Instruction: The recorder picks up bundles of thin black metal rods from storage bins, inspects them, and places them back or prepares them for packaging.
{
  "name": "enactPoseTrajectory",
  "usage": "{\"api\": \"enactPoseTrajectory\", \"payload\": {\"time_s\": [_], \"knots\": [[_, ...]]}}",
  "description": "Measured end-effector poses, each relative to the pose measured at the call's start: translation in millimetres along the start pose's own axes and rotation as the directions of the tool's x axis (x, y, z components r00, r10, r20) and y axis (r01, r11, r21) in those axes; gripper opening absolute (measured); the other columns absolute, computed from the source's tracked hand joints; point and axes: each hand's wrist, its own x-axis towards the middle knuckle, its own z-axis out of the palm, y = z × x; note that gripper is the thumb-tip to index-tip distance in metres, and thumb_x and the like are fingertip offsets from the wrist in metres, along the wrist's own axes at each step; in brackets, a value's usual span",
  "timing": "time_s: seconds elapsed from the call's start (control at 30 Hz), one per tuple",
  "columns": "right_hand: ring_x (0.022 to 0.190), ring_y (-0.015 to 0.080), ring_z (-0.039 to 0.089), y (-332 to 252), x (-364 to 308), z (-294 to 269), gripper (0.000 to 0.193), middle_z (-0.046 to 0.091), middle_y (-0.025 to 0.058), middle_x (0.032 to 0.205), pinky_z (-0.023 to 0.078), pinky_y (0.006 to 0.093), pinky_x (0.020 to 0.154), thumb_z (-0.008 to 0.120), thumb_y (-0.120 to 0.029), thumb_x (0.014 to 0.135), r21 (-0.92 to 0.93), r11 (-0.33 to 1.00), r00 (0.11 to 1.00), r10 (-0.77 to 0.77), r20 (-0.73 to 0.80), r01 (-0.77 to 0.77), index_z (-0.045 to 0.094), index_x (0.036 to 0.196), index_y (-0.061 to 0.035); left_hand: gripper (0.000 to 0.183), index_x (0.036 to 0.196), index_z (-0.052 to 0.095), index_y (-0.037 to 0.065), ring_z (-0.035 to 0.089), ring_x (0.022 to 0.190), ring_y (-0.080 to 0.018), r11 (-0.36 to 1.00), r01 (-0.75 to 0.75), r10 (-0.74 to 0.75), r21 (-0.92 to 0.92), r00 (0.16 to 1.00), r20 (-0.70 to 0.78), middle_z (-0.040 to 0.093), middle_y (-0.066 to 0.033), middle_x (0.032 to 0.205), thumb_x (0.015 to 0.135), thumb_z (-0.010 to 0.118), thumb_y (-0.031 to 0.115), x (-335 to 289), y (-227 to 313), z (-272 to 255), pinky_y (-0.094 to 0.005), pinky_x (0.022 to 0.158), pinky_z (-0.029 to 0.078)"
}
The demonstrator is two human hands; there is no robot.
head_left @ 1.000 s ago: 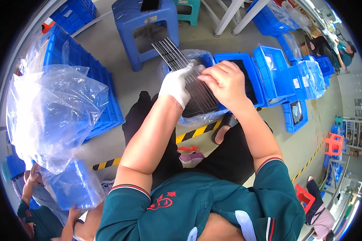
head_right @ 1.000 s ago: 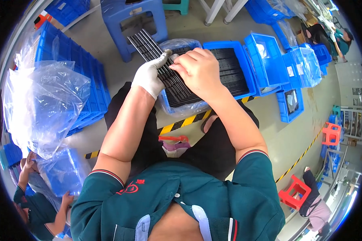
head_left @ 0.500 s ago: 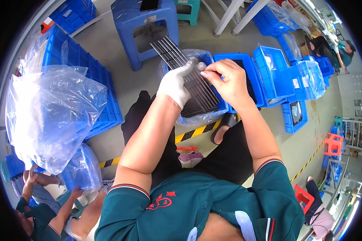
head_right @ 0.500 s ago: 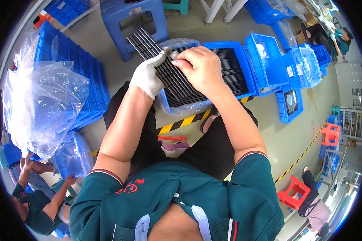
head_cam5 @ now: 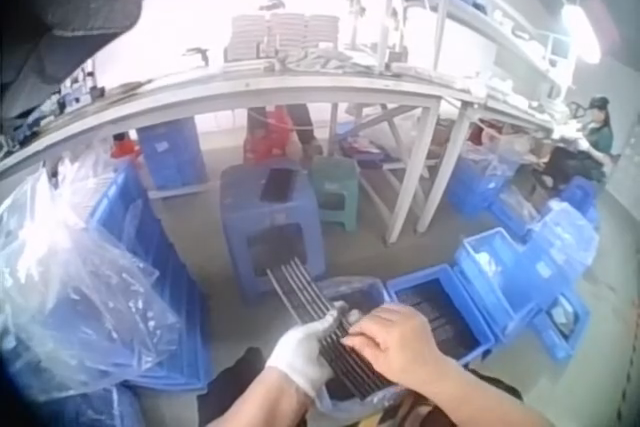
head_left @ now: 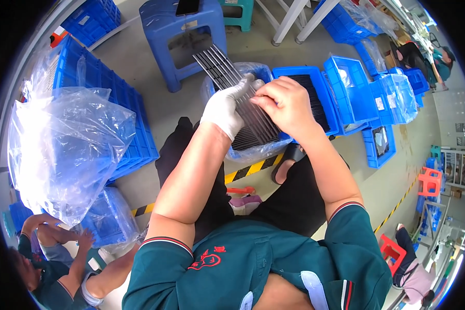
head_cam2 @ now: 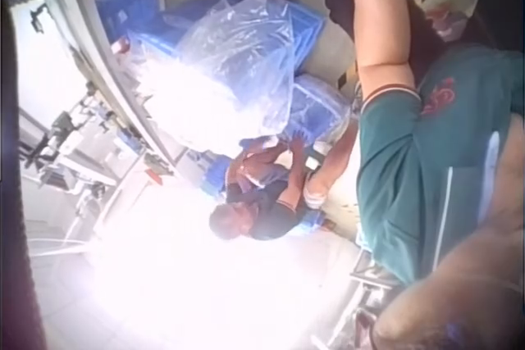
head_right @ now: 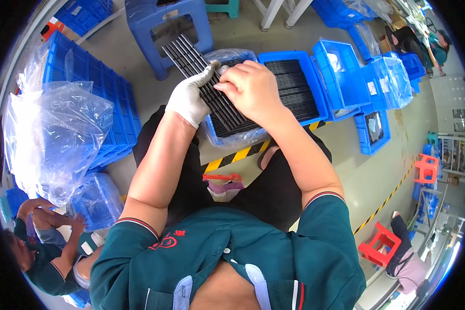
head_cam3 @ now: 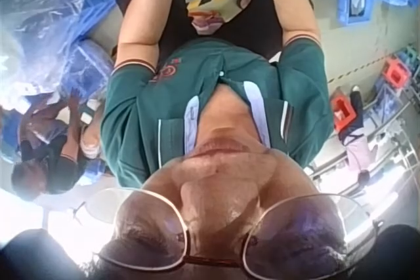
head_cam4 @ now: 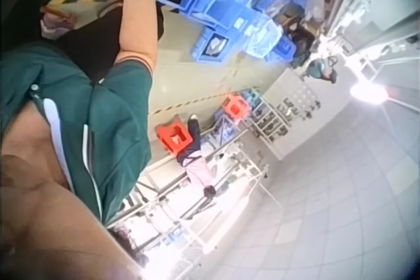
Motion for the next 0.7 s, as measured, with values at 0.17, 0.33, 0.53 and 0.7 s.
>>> {"api": "enactPoseTrajectory", "payload": {"time_s": [0.17, 0.33, 0.53, 0.7], "knots": [[0.066, 0.0208, 0.058, -5, 2, -11, 0.01, 0.063, 0.0058, 0.069, 0.046, 0.0312, 0.06, 0.076, -0.009, 0.072, 0.053, 0.997, 0.991, 0.06, -0.116, -0.055, 0.067, 0.076, -0.0046, 0.019, 0.107, 0.062, 0.001, 0.064, 0.086, -0.0248, 0.999, -0.022, 0.022, 0.032, 1.0, 0.008, 0.067, -0.0127, 0.096, 0.094, 0.058, 0.014, 1, 1, 0, -0.0392, 0.079, 0.054], [0.065, 0.0191, 0.058, -1, 0, -3, 0.013, 0.063, 0.0059, 0.068, 0.046, 0.0303, 0.059, 0.077, -0.011, 0.073, 0.115, 0.986, 0.992, 0.122, -0.038, -0.117, 0.067, 0.076, -0.0033, 0.018, 0.105, 0.061, 0.001, 0.065, 0.086, -0.0253, 1.0, -0.009, 0.009, -0.026, 1.0, 0.009, 0.067, -0.0136, 0.096, 0.094, 0.057, 0.014, 0, 2, 2, -0.0389, 0.079, 0.054], [0.064, 0.0221, 0.058, -2, 2, -3, 0.012, 0.063, 0.0058, 0.068, 0.046, 0.0323, 0.059, 0.077, -0.011, 0.07, -0.015, 1.0, 0.999, -0.012, -0.043, 0.011, 0.066, 0.073, -0.0055, 0.019, 0.108, 0.061, 0.001, 0.065, 0.088, -0.0258, 1.0, -0.028, 0.029, -0.014, 0.999, 0.022, 0.066, -0.0145, 0.099, 0.094, 0.056, 0.013, 0, 2, 0, -0.0384, 0.079, 0.054], [0.065, 0.0249, 0.058, -2, 0, 2, 0.015, 0.062, 0.0043, 0.067, 0.047, 0.035, 0.06, 0.074, -0.018, 0.072, -0.044, 0.998, 0.998, -0.039, -0.058, 0.037, 0.063, 0.071, -0.0086, 0.019, 0.109, 0.06, 0.001, 0.065, 0.089, -0.026, 0.999, -0.037, 0.037, -0.004, 0.999, -0.026, 0.066, -0.0148, 0.1, 0.095, 0.055, 0.012, 2, 1, 1, -0.0389, 0.079, 0.054]]}}
